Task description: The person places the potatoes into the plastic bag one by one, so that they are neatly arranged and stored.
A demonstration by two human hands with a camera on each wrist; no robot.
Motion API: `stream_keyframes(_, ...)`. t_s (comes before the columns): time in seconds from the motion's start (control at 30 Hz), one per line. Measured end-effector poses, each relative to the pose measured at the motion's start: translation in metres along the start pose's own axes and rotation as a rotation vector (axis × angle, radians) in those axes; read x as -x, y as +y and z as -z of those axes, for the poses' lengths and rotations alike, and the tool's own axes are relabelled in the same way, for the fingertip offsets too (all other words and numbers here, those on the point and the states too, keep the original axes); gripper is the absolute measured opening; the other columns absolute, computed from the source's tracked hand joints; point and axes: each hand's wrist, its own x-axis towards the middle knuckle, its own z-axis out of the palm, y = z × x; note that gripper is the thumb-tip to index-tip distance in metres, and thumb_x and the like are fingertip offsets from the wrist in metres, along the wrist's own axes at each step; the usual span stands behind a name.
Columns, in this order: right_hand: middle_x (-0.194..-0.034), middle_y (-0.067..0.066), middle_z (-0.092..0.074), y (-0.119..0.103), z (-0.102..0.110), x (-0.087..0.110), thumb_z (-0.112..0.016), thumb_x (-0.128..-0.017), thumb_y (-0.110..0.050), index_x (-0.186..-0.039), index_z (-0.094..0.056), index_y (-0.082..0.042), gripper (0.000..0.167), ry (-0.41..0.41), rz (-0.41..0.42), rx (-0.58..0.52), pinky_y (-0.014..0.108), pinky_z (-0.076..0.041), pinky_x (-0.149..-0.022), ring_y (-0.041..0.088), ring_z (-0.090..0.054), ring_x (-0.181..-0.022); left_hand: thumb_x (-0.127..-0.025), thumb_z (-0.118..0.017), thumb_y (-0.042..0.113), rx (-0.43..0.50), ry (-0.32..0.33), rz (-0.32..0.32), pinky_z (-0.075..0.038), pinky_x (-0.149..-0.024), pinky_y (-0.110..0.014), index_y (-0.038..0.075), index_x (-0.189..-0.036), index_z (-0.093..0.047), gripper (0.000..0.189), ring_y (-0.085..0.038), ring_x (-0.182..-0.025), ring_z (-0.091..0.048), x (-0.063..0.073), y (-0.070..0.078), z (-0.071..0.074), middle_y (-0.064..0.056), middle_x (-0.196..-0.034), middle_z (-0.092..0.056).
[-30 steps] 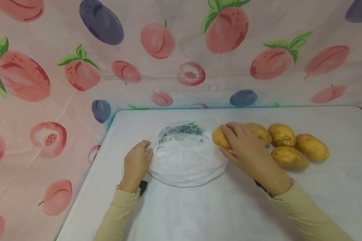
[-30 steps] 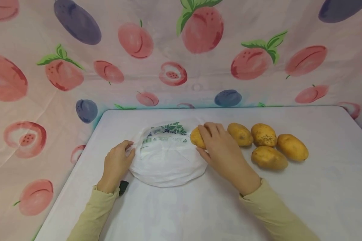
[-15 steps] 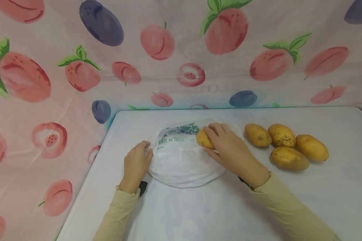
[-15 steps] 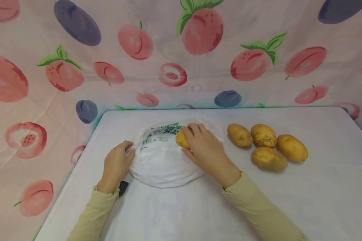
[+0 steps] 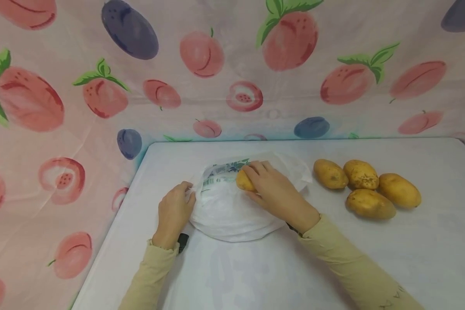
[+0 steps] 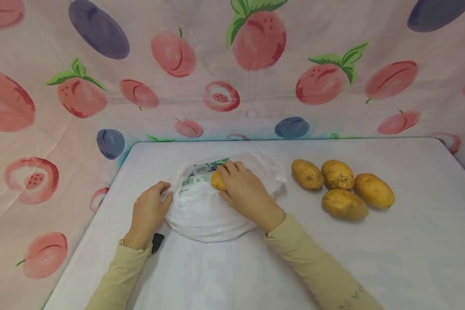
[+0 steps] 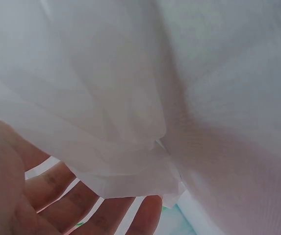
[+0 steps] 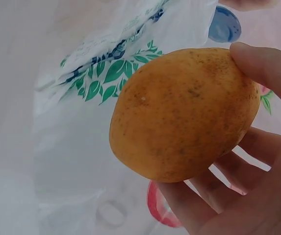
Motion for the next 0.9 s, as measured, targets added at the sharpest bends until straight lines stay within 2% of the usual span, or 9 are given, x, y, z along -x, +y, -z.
stream_keyframes(0.33, -0.125, 0.013, -0.058, -0.008, -0.014, -0.015, -0.079, -0.086, -0.018, -0.129, -0.057, -0.001, 0.052, 0.000, 0.050, 0.013, 0.040, -0.052, -0.094, 0.030, -0.055, -0.115, -0.091, -0.067, 0.011, 0.006, -0.006, 0.005, -0.056, -0.075, -0.048, 0.001, -0.113, -0.069, 0.024, -0.033, -0.094, -0.070, 0.001, -0.001, 0.002, -0.015, -0.108, -0.073)
stream_keyframes(0.57, -0.118, 0.011, -0.060, -0.013, -0.022, -0.025, -0.077, -0.087, -0.016, -0.124, -0.059, -0.003, 0.043, 0.038, 0.077, 0.011, 0.039, -0.053, -0.090, 0.027, -0.057, -0.107, -0.091, -0.067, 0.011, 0.011, -0.004, -0.001, -0.056, -0.075, -0.048, 0.001, -0.113, -0.069, 0.024, -0.033, -0.094, -0.070, 0.001, -0.002, 0.001, -0.014, -0.109, -0.073)
stream_keyframes(0.77, -0.122, 0.012, -0.060, -0.017, -0.026, -0.034, -0.075, -0.089, -0.018, -0.127, -0.058, -0.003, 0.044, 0.006, 0.064, 0.023, 0.040, -0.052, -0.095, 0.028, -0.057, -0.113, -0.091, -0.067, 0.012, 0.015, -0.009, 0.002, -0.055, -0.074, -0.049, 0.002, -0.114, -0.069, 0.025, -0.033, -0.095, -0.070, 0.000, -0.002, -0.001, -0.014, -0.109, -0.073)
stream_keyframes(0.9, -0.122, 0.012, -0.060, -0.020, -0.027, -0.039, -0.075, -0.089, -0.018, -0.127, -0.058, -0.003, 0.045, -0.019, 0.067, 0.028, 0.039, -0.052, -0.095, 0.028, -0.058, -0.111, -0.091, -0.067, 0.012, 0.008, -0.012, 0.003, -0.055, -0.075, -0.049, 0.002, -0.114, -0.069, 0.025, -0.033, -0.095, -0.070, 0.000, -0.002, -0.001, -0.014, -0.109, -0.073)
